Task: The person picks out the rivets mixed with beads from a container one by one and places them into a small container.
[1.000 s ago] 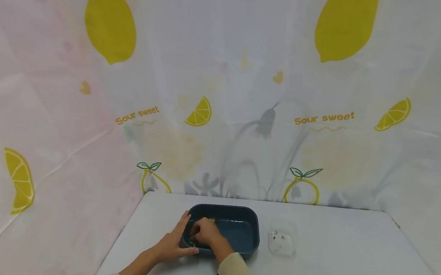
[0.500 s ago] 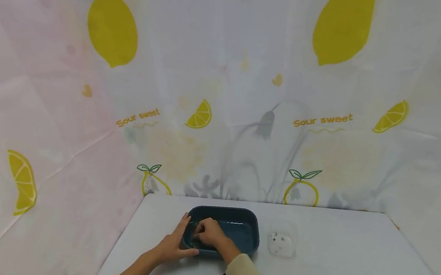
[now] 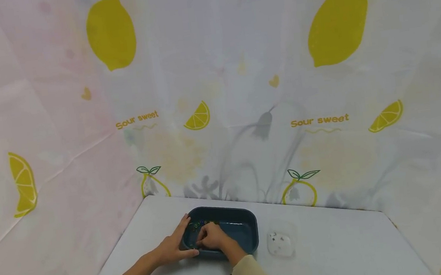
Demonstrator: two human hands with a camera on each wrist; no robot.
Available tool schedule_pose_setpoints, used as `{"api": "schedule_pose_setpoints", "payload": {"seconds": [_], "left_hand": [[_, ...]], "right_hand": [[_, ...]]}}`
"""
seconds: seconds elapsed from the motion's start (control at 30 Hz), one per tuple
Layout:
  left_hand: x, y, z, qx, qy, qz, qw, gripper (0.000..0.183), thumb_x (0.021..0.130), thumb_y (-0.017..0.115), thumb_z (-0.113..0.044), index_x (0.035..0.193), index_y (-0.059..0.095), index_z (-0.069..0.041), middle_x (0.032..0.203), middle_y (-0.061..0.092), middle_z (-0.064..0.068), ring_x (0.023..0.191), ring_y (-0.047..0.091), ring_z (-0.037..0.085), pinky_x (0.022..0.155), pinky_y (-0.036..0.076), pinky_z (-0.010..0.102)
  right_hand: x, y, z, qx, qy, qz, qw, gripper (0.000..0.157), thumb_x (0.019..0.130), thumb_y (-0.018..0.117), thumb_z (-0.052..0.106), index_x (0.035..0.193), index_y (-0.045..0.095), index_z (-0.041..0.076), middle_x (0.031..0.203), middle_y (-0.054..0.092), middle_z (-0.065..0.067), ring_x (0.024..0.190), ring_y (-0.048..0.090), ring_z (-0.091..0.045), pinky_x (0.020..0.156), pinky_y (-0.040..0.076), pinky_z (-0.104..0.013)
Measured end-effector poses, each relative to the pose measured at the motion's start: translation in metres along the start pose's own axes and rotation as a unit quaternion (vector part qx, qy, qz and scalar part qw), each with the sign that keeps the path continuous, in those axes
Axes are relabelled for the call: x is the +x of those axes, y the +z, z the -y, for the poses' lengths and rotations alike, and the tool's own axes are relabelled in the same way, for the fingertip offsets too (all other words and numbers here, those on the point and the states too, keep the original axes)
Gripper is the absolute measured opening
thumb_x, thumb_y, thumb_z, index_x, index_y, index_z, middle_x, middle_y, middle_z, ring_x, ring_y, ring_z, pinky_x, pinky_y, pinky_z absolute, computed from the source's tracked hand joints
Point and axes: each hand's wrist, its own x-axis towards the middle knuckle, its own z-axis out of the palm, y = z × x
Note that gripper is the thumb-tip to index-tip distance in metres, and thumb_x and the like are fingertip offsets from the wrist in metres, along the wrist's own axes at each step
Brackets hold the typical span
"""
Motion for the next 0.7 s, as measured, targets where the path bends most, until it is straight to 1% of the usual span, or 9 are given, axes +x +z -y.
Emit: {"api": "schedule_pose_setpoints", "payload": {"seconds": [0.07, 0.2, 0.27, 0.43, 0.6, 0.67, 0.7], "left_hand": [[0.000, 0.000, 0.001, 0.003, -0.001, 0.001, 1.0000, 0.112, 0.084, 0.066, -0.064, 0.160, 0.003, -0.011, 0.167, 0.004, 0.013, 0.103, 0.064, 0.029, 0.085, 0.051, 0.053], [0.000, -0.001, 0.001, 0.007, -0.001, 0.002, 1.0000, 0.112, 0.084, 0.066, -0.065, 0.160, 0.003, -0.010, 0.167, 0.004, 0.013, 0.097, 0.064, 0.025, 0.083, 0.052, 0.050], [-0.001, 0.000, 0.000, 0.006, 0.001, 0.003, 1.0000, 0.112, 0.084, 0.066, -0.064, 0.160, 0.003, -0.010, 0.167, 0.004, 0.013, 0.101, 0.064, 0.026, 0.084, 0.051, 0.051], [-0.003, -0.001, -0.002, -0.006, -0.002, 0.005, 1.0000, 0.112, 0.085, 0.067, -0.062, 0.160, 0.003, -0.010, 0.168, 0.003, 0.013, 0.114, 0.061, 0.034, 0.090, 0.048, 0.058], [-0.001, -0.002, 0.000, -0.003, -0.010, 0.002, 0.9999, 0.112, 0.084, 0.067, -0.063, 0.160, 0.003, -0.012, 0.168, 0.002, 0.010, 0.116, 0.060, 0.036, 0.093, 0.046, 0.059], [0.000, -0.001, 0.001, 0.000, -0.008, -0.001, 1.0000, 0.112, 0.084, 0.067, -0.064, 0.160, 0.004, -0.012, 0.168, 0.002, 0.010, 0.117, 0.060, 0.036, 0.093, 0.046, 0.060], [0.000, 0.000, 0.002, 0.002, -0.007, -0.001, 1.0000, 0.112, 0.084, 0.067, -0.064, 0.160, 0.004, -0.011, 0.168, 0.003, 0.011, 0.116, 0.060, 0.035, 0.093, 0.046, 0.060]], "right_hand": [[-0.001, -0.001, 0.000, -0.009, -0.004, 0.004, 1.000, 0.006, 0.084, 0.076, 0.006, 0.080, 0.074, 0.001, 0.076, 0.071, -0.005, 0.064, 0.056, -0.005, 0.058, 0.048, -0.024], [-0.001, -0.002, 0.000, -0.007, -0.007, 0.011, 1.000, 0.007, 0.084, 0.076, 0.007, 0.081, 0.074, 0.001, 0.076, 0.071, -0.005, 0.064, 0.056, -0.005, 0.059, 0.048, -0.025], [-0.003, -0.001, -0.001, -0.008, -0.007, 0.012, 1.000, 0.007, 0.084, 0.076, 0.007, 0.081, 0.074, 0.001, 0.076, 0.071, -0.005, 0.063, 0.056, -0.004, 0.059, 0.048, -0.024], [-0.002, -0.001, -0.004, -0.008, -0.022, 0.009, 1.000, 0.006, 0.084, 0.076, 0.005, 0.081, 0.073, 0.001, 0.077, 0.072, -0.007, 0.063, 0.056, -0.002, 0.060, 0.049, -0.022], [0.000, -0.007, -0.007, -0.011, -0.052, -0.005, 0.999, 0.004, 0.084, 0.077, 0.006, 0.083, 0.074, 0.003, 0.080, 0.072, -0.004, 0.068, 0.060, -0.002, 0.064, 0.051, -0.022], [-0.001, -0.009, -0.009, -0.014, -0.064, -0.012, 0.998, 0.006, 0.084, 0.078, 0.009, 0.084, 0.075, 0.004, 0.080, 0.072, 0.000, 0.069, 0.061, -0.001, 0.064, 0.052, -0.022], [-0.001, -0.011, -0.010, -0.021, -0.080, -0.017, 0.996, 0.005, 0.084, 0.077, 0.009, 0.084, 0.075, 0.004, 0.079, 0.072, 0.001, 0.069, 0.061, -0.001, 0.064, 0.052, -0.022]]}}
